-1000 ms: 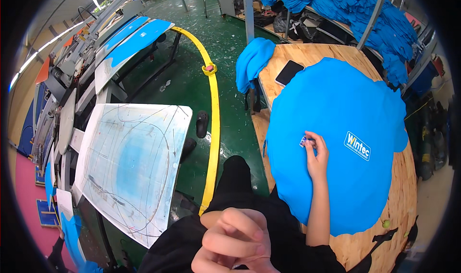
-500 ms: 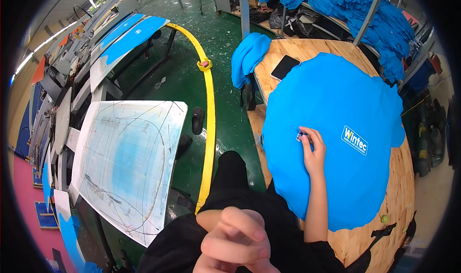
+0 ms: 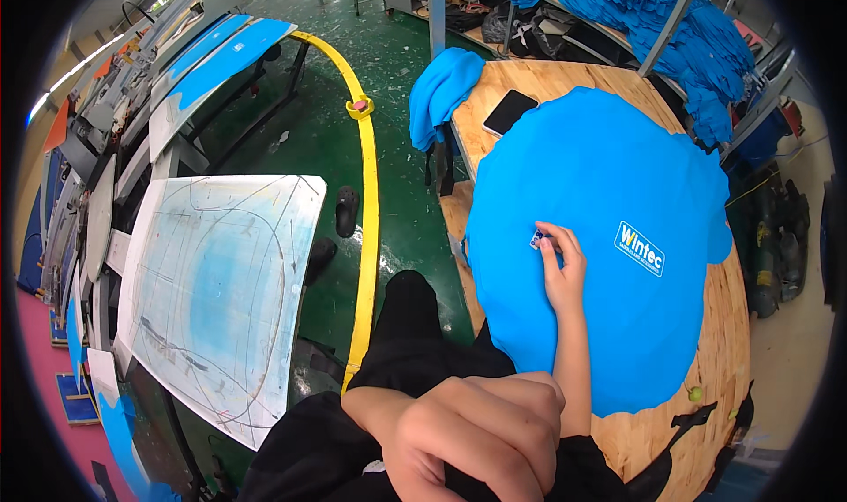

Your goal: Placing and aligning blue fabric panels onto a carousel screen-printing machine.

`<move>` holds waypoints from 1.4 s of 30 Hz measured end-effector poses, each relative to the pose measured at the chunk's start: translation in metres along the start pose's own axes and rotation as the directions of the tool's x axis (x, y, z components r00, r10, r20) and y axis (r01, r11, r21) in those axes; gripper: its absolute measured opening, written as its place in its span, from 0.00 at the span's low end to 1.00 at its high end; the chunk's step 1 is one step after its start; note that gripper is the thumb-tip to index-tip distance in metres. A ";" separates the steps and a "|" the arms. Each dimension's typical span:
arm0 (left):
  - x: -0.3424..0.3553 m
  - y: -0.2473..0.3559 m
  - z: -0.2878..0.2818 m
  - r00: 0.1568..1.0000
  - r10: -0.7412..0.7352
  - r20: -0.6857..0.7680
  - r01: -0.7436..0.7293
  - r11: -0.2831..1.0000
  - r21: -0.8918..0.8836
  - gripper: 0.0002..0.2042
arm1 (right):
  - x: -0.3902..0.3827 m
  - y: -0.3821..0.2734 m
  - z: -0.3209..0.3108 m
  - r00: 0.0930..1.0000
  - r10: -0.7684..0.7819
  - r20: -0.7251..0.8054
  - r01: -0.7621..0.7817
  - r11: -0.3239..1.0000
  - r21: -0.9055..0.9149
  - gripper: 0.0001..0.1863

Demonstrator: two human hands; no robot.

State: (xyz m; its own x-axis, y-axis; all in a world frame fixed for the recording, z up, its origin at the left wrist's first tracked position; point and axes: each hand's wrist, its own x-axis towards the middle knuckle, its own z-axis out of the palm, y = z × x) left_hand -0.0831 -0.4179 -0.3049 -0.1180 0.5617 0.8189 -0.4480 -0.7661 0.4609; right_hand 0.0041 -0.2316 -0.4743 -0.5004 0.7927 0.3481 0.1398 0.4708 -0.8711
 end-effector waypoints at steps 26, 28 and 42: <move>-0.010 0.016 0.016 0.929 0.361 -0.087 -0.214 0.712 0.669 0.03 | -0.001 0.001 0.001 1.000 0.016 -0.013 -0.016 1.000 -0.007 0.11; -0.008 0.008 0.001 0.925 0.379 0.012 -0.319 0.761 0.566 0.03 | -0.001 0.001 0.001 1.000 0.016 -0.006 -0.016 1.000 -0.010 0.11; -0.008 -0.017 0.006 0.986 0.144 0.080 -0.123 0.966 -0.228 0.05 | -0.002 0.008 0.000 1.000 0.009 0.026 -0.008 1.000 -0.010 0.11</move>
State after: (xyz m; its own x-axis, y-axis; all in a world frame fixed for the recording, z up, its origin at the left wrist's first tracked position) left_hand -0.0687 -0.4109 -0.3171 -0.1103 0.4185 0.9015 -0.6199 -0.7379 0.2668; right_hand 0.0058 -0.2296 -0.4815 -0.5211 0.7864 0.3316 0.1525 0.4681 -0.8704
